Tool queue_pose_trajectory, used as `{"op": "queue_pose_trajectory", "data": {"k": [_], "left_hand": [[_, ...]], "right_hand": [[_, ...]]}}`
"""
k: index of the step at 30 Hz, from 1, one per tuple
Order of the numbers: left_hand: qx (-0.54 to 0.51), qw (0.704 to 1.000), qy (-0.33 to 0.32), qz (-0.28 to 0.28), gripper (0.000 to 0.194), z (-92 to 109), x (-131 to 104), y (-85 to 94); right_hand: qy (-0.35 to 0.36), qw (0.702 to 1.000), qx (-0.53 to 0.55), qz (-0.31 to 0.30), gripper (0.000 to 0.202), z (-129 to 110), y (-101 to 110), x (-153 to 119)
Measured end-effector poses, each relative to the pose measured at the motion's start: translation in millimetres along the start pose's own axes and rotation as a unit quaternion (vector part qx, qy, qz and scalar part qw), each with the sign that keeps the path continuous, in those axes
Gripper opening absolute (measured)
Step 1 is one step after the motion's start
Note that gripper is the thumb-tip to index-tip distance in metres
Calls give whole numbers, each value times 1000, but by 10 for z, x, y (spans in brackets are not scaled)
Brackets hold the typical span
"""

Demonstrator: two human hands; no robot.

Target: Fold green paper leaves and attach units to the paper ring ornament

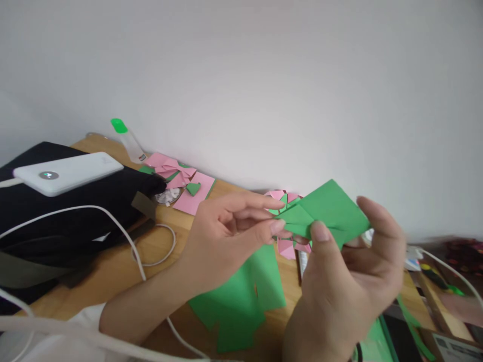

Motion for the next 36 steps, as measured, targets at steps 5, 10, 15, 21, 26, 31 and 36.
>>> {"op": "queue_pose_trajectory", "data": {"k": [5,10,15,21,26,31,36], "left_hand": [[-7,1000,-8,-1,16,12,-15,-13],[16,999,4,-29,22,4,-31,-18],[42,999,14,-30,23,-4,-34,12],[48,998,34,-32,20,-60,-13,15],[43,999,12,-22,16,-59,-9,13],[65,998,-3,-16,18,-77,-22,26],[105,990,24,-86,21,-48,17,-66]], "right_hand": [[-2,1000,-1,-6,49,3,-11,8],[-20,999,-17,20,49,52,48,28],[-24,1000,0,9,50,44,29,18],[-34,998,9,-46,51,35,-67,6],[-38,998,25,-36,57,79,-83,19],[-43,997,57,-20,61,144,-105,37],[-35,996,32,-72,59,110,-167,74]]}}
Point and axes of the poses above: each hand's wrist, its own x-axis towards the middle knuckle, its own y-axis out of the back of the hand, z = x × y, the point moved 9 cm from there along x, towards the middle knuckle
